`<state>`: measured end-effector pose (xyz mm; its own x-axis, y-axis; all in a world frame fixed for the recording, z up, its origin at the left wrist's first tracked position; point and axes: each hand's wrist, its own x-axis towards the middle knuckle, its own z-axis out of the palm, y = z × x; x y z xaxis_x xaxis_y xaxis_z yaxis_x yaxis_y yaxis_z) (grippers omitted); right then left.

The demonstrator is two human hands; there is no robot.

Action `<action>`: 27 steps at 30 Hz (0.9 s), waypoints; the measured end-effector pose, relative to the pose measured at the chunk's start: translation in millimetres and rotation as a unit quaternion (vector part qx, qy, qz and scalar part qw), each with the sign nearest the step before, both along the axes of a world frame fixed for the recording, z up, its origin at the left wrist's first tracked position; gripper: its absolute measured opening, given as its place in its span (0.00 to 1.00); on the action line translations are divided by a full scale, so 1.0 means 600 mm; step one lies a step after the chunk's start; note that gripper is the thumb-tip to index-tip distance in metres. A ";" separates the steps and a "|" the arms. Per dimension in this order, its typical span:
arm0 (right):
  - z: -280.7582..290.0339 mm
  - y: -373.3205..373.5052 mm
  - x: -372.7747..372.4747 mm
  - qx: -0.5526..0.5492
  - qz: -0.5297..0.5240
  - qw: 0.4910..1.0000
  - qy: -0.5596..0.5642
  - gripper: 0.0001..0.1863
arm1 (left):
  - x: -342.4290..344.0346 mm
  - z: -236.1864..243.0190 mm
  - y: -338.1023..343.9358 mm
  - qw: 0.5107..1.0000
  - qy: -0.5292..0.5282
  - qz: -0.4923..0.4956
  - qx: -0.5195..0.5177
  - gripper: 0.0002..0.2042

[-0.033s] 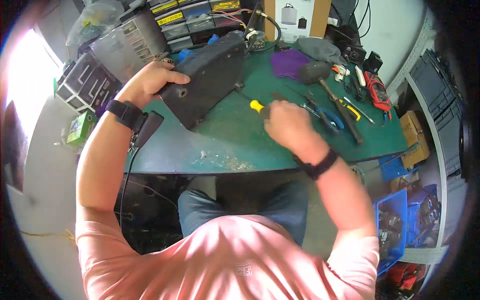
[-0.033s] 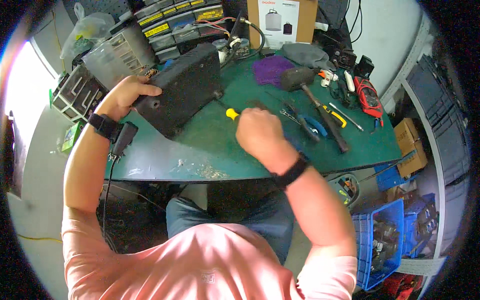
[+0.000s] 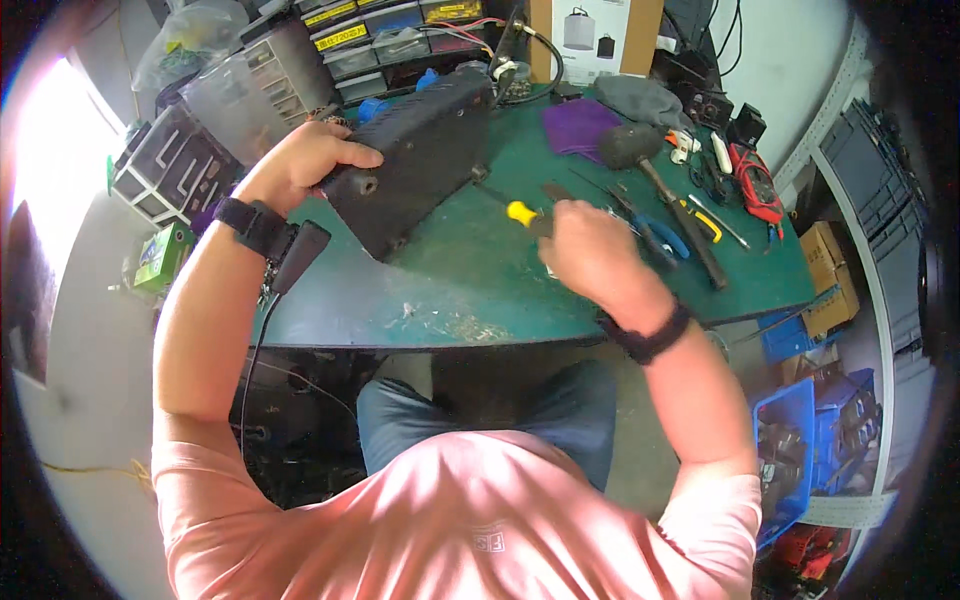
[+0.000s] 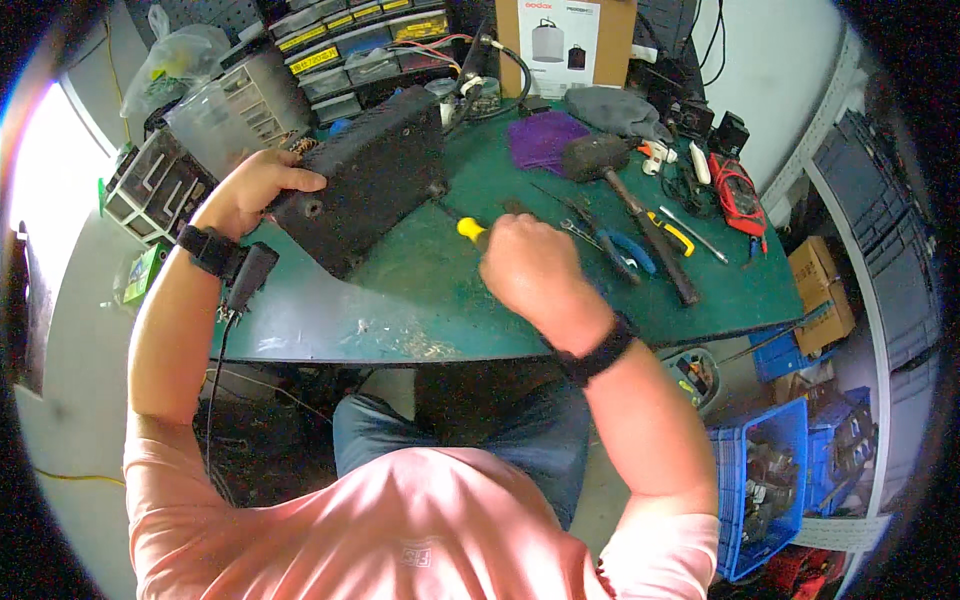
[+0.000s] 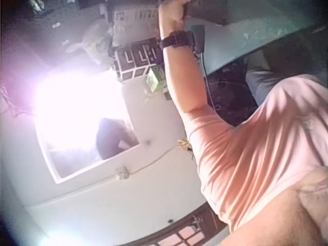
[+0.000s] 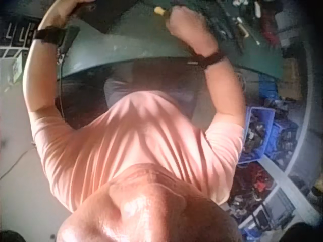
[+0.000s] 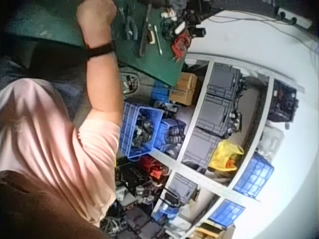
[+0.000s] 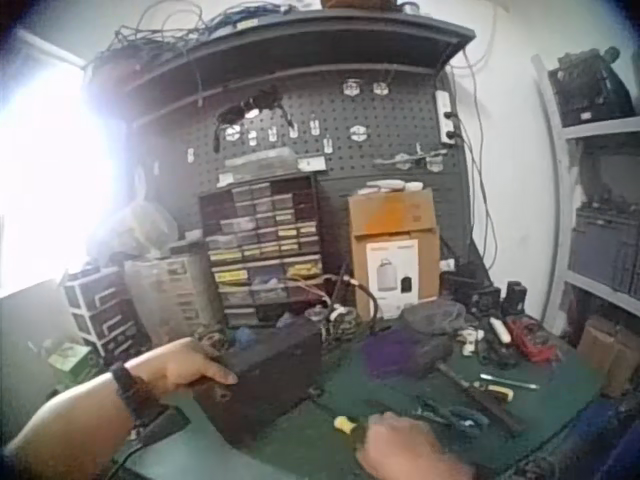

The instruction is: The person disassembles a black electronic device using a screwdriver and a wrench. They remove screws from the casing, detach a cooling fan, and inspect the internal components. The person then reassembles the device by reattaching the casing and tightening the screws.

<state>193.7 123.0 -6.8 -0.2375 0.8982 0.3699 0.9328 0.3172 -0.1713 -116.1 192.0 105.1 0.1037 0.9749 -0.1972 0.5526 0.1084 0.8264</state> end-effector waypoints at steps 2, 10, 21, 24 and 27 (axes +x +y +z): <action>0.038 -0.020 0.025 -0.067 -0.053 0.995 0.045 0.13 | -0.006 -0.001 0.011 1.000 0.021 -0.009 0.008 0.17; 0.054 -0.080 0.016 -0.079 0.091 0.864 0.489 0.12 | -0.007 -0.009 0.013 0.999 -0.016 -0.031 0.020 0.17; 0.011 -0.071 -0.024 -0.043 0.088 0.838 0.537 0.13 | 0.005 0.005 0.002 0.999 0.028 -0.017 0.016 0.17; 0.003 -0.069 -0.023 -0.038 0.090 0.832 0.547 0.13 | 0.017 0.016 -0.008 0.999 0.034 -0.007 0.003 0.17; 0.006 -0.078 -0.024 -0.057 0.083 0.830 0.549 0.13 | 0.013 0.015 -0.006 0.999 0.032 -0.012 -0.001 0.17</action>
